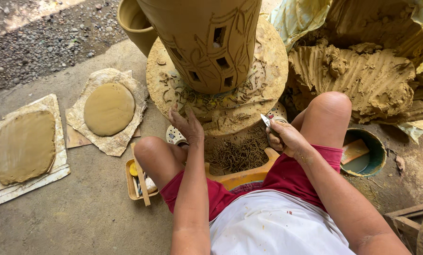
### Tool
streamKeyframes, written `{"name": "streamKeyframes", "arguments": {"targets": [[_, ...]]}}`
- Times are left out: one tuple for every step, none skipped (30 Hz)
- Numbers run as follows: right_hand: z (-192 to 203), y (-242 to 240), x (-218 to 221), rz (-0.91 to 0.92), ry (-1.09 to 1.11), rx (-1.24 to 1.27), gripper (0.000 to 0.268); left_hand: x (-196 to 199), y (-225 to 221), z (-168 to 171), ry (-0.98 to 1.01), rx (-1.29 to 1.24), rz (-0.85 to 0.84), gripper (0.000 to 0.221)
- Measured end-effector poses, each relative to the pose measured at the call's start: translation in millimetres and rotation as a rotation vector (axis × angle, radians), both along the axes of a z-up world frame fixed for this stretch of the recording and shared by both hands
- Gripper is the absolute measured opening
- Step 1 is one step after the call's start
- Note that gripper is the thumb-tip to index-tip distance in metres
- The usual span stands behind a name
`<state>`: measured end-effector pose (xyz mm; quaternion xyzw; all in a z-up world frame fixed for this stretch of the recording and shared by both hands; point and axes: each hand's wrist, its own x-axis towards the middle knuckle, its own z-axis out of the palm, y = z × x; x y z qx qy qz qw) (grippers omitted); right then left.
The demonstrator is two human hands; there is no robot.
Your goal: The person sits on a low stool and uses a small carving tool to etch intricate patterns into the surface of a large clay pot. They rotate the pot on a wooden board to access different sections and continue carving the design.
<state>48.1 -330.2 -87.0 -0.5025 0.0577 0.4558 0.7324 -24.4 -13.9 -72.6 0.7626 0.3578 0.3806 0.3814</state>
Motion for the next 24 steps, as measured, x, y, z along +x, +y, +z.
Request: {"name": "streamKeyframes", "arguments": {"targets": [[2, 3, 1, -0.007, -0.006, 0.005, 0.034, 2, -2, 13, -0.017, 0.029, -0.061, 0.043], [3, 3, 0, -0.014, -0.008, 0.005, 0.033, 3, -10, 25, -0.030, 0.055, -0.122, 0.034], [3, 5, 0, -0.013, -0.015, 0.019, 0.034, 4, -19, 38, -0.044, 0.081, -0.182, 0.030], [3, 7, 1, -0.012, -0.021, 0.029, 0.035, 5, -30, 50, -0.126, -0.040, -0.338, 0.036], [2, 8, 0, -0.010, -0.027, 0.039, 0.036, 7, -41, 63, -0.209, -0.163, -0.492, 0.043], [3, 10, 0, -0.008, -0.032, 0.036, 0.036, 14, -51, 77, -0.216, -0.064, -0.553, 0.048], [4, 12, -1, -0.006, -0.037, 0.034, 0.035, 19, -58, 91, -0.221, 0.035, -0.612, 0.055], [5, 14, -2, -0.007, -0.045, 0.034, 0.035, 24, -62, 105, -0.227, 0.022, -0.632, 0.063], [6, 15, -2, -0.008, -0.048, 0.025, 0.035, 28, -66, 117, -0.233, 0.010, -0.652, 0.071], [7, 16, -3, -0.010, -0.048, 0.015, 0.035, 32, -67, 127, -0.235, -0.004, -0.673, 0.080], [8, 16, -3, -0.013, -0.048, 0.005, 0.034, 36, -67, 135, -0.234, 0.034, -0.659, 0.083], [8, 17, -4, -0.016, -0.053, 0.005, 0.034, 41, -65, 142, -0.231, 0.074, -0.646, 0.086], [8, 17, -4, -0.019, -0.058, 0.004, 0.034, 45, -64, 147, -0.228, 0.114, -0.633, 0.089], [6, 17, -5, -0.022, -0.060, 0.002, 0.033, 48, -62, 149, -0.218, 0.108, -0.619, 0.089], [4, 18, -5, -0.019, -0.081, 0.003, 0.033, 50, -59, 151, -0.208, 0.102, -0.604, 0.089], [1, 18, -5, -0.019, -0.100, 0.001, 0.032, 52, -57, 151, -0.197, 0.095, -0.592, 0.090], [-2, 18, -5, -0.019, -0.119, 0.000, 0.031, 54, -55, 152, -0.199, 0.104, -0.600, 0.090], [-5, 20, -5, -0.031, -0.193, -0.049, 0.030, 54, -52, 152, -0.201, 0.112, -0.608, 0.091], [-9, 22, -5, -0.042, -0.267, -0.098, 0.028, 55, -49, 152, -0.202, 0.120, -0.615, 0.092], [-12, 25, -6, -0.053, -0.338, -0.147, 0.026, 55, -45, 153, -0.184, 0.121, -0.611, 0.091], [-14, 27, -6, -0.041, -0.425, -0.238, 0.026, 56, -41, 153, -0.166, 0.122, -0.608, 0.091], [-15, 30, -7, -0.029, -0.510, -0.332, 0.027, 55, -39, 152, -0.147, 0.122, -0.606, 0.090], [-15, 32, -7, -0.015, -0.594, -0.426, 0.027, 54, -35, 150, -0.109, 0.095, -0.594, 0.088], [-14, 34, -7, -0.015, -0.838, -0.543, 0.028, 52, -31, 147, -0.072, 0.069, -0.581, 0.087]]}}
